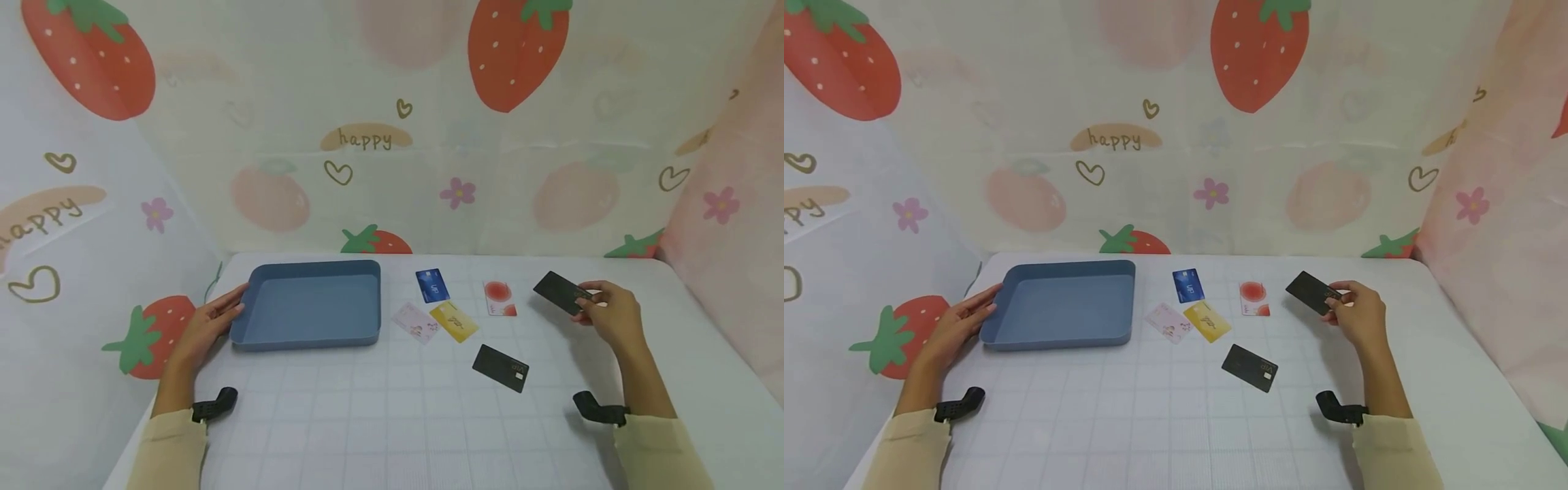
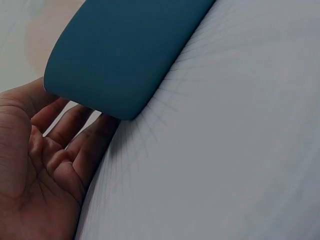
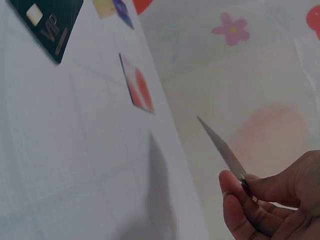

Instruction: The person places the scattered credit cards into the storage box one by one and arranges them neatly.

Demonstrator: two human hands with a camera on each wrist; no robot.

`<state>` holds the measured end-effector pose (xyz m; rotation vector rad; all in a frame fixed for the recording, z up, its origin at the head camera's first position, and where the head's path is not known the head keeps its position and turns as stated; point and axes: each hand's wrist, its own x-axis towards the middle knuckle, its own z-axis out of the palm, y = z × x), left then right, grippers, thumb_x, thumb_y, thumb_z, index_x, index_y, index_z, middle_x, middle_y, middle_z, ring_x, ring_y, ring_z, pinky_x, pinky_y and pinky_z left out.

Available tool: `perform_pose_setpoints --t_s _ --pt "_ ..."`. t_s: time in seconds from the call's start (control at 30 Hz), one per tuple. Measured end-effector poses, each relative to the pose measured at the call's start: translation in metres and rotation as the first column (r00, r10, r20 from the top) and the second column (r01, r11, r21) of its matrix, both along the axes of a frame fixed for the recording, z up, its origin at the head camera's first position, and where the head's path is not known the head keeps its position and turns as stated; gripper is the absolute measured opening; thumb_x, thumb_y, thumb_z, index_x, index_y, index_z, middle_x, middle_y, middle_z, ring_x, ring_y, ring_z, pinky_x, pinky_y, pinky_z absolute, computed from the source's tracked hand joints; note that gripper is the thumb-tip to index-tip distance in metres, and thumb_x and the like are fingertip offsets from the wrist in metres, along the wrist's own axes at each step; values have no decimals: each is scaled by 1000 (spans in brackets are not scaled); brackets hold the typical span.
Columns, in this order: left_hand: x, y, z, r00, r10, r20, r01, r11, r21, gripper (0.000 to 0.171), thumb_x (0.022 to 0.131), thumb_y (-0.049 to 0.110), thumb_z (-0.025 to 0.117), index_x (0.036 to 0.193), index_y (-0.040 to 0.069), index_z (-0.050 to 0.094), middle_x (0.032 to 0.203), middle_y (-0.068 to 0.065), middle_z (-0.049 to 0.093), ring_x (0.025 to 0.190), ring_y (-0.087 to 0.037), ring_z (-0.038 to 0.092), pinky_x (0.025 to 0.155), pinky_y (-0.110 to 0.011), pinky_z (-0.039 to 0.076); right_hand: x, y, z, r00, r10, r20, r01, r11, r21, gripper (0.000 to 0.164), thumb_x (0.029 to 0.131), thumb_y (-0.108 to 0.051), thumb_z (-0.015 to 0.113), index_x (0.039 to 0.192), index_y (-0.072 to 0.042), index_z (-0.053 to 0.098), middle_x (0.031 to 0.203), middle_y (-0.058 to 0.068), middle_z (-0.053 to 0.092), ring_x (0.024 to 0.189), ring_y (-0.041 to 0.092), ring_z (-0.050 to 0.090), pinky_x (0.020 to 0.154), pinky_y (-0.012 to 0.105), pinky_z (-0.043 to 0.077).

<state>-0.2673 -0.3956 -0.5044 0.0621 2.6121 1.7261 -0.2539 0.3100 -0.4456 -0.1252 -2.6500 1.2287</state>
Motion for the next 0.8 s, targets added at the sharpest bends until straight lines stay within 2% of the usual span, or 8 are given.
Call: perform_pose_setpoints --t_s 0.1,0.23,0.53,0.8 --pt "-1 0 0 1000 -1 -2 1 1000 -18 62 103 40 59 158 19 39 162 -11 35 149 -24 33 97 -7 41 3 -7 7 1000 6 0 -6 1000 9 38 97 -2 63 133 9 58 104 32 67 58 10 72 56 13 50" --pt "-1 0 0 1000 -6 -7 6 1000 -1 62 103 39 59 158 17 39 162 -12 35 149 -24 33 97 -8 42 5 -20 13 1000 16 -5 -16 1000 10 37 98 -1 62 133 9 58 103 31 68 63 19 74 56 14 52" --pt "2 -1 -1 1000 -6 1 6 1000 7 63 103 40 59 158 16 38 162 -12 34 149 -24 32 98 -8 42 8 -51 21 996 83 -29 -83 997 -1 35 98 2 62 132 9 58 98 29 67 68 32 74 58 19 57" --pt "0 -1 -1 1000 -2 4 2 1000 8 64 103 41 59 158 16 38 161 -12 35 149 -24 34 97 -8 42 8 -76 25 989 147 -16 -147 989 -13 35 97 4 63 131 7 60 98 26 67 66 23 72 59 17 56"
